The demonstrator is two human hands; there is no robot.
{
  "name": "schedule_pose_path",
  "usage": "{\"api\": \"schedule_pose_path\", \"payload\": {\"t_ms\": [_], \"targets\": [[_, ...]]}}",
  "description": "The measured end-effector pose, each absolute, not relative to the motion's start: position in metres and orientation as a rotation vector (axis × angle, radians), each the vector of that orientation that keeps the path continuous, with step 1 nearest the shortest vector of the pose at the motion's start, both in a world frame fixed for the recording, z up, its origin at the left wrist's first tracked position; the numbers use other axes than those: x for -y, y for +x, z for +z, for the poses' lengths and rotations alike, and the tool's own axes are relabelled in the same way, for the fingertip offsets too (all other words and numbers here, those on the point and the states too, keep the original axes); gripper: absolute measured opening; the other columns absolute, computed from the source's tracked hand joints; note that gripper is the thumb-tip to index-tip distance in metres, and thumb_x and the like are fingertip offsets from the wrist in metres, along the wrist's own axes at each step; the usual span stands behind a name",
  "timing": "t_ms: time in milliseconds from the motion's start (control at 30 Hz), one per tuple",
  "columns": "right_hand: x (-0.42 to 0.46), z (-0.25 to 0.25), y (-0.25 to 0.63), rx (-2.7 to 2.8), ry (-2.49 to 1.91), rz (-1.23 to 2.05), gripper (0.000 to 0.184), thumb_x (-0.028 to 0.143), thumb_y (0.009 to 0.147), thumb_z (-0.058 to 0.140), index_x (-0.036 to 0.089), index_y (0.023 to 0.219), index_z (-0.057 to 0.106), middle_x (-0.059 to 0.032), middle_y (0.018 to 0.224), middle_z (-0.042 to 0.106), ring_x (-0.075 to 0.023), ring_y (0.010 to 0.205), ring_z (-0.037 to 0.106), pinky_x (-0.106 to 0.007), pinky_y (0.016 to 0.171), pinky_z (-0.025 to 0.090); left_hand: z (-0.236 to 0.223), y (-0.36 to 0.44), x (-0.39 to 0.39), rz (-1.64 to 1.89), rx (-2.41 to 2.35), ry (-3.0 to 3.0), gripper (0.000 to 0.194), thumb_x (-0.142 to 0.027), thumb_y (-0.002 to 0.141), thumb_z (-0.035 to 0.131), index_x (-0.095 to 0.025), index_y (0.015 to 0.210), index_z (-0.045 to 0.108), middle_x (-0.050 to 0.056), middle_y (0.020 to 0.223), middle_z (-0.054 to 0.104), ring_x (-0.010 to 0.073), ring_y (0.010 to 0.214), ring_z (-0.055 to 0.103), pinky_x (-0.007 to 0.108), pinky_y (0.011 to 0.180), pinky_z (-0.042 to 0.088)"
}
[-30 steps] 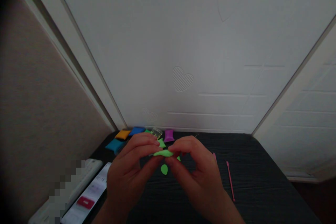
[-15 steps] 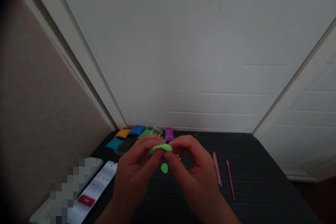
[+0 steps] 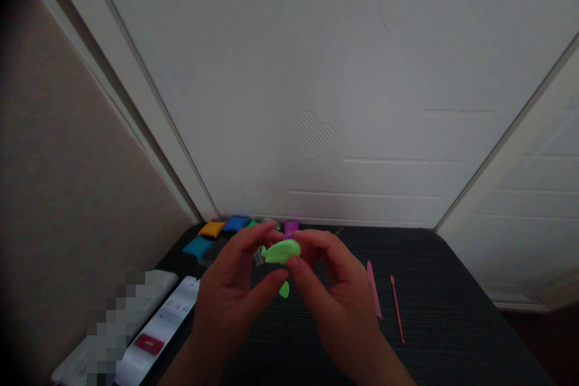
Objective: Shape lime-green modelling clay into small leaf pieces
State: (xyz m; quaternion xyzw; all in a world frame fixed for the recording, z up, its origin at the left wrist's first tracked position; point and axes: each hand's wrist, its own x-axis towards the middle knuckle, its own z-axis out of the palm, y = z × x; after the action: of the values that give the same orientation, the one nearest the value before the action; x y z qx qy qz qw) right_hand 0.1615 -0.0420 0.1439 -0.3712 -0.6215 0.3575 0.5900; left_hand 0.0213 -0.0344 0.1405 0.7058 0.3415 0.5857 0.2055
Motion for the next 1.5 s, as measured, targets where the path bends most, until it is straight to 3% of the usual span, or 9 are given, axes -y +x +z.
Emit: {"api": "schedule_pose_path", "payload": {"t_ms": [333,633,900,1100,1500], "targets": [[0.043,0.146,0.167,1.489,-0.829,0.903,0.024,0.020,0.077,0.057,0.029,0.099,0.057,0.0013,0.079,0.059,-0.0127,0.075,0.059,-0.023,0.064,0.051,0.148,0.009,0.031,1.636,-0.890,2.201,0.034,-0.014,0.068,0.066,-0.023,0.100,0.058,0.004,0.092,0.059,0.0171,0.090,0.054,0.031,0.079,0.045],[0.043,0.145,0.175,1.618,-0.754,1.025,0.040,0.022,0.073,0.062,0.032,0.111,0.052,-0.0023,0.100,0.061,-0.0166,0.085,0.060,-0.031,0.073,0.052,0.148,0.009,0.031,1.647,-0.777,2.097,0.030,-0.017,0.069,0.066,-0.023,0.098,0.059,0.005,0.092,0.059,0.0179,0.089,0.054,0.032,0.078,0.046],[0.046,0.148,0.176,1.724,-0.833,0.816,0.033,0.019,0.073,0.062,0.032,0.103,0.055,0.0000,0.094,0.061,-0.0169,0.085,0.059,-0.030,0.072,0.050,0.149,0.006,0.032,1.556,-0.693,2.003,0.031,-0.020,0.071,0.064,-0.024,0.101,0.059,0.006,0.089,0.061,0.0192,0.086,0.056,0.034,0.077,0.046],[0.044,0.147,0.173,1.783,-0.856,0.613,0.035,0.016,0.073,0.060,0.032,0.104,0.053,0.0006,0.096,0.062,-0.0154,0.087,0.059,-0.025,0.070,0.050,0.149,0.009,0.037,1.423,-0.801,1.673,0.048,-0.028,0.071,0.064,-0.023,0.116,0.047,0.007,0.085,0.062,0.0188,0.078,0.060,0.032,0.071,0.050],[0.039,0.148,0.172,1.943,-0.872,0.332,0.032,0.017,0.074,0.060,0.027,0.104,0.053,0.0013,0.079,0.062,-0.0132,0.071,0.059,-0.025,0.062,0.047,0.151,0.017,0.037,1.344,-0.816,1.448,0.037,-0.016,0.072,0.063,-0.022,0.107,0.050,0.001,0.077,0.063,0.0156,0.074,0.063,0.027,0.065,0.050]]}}
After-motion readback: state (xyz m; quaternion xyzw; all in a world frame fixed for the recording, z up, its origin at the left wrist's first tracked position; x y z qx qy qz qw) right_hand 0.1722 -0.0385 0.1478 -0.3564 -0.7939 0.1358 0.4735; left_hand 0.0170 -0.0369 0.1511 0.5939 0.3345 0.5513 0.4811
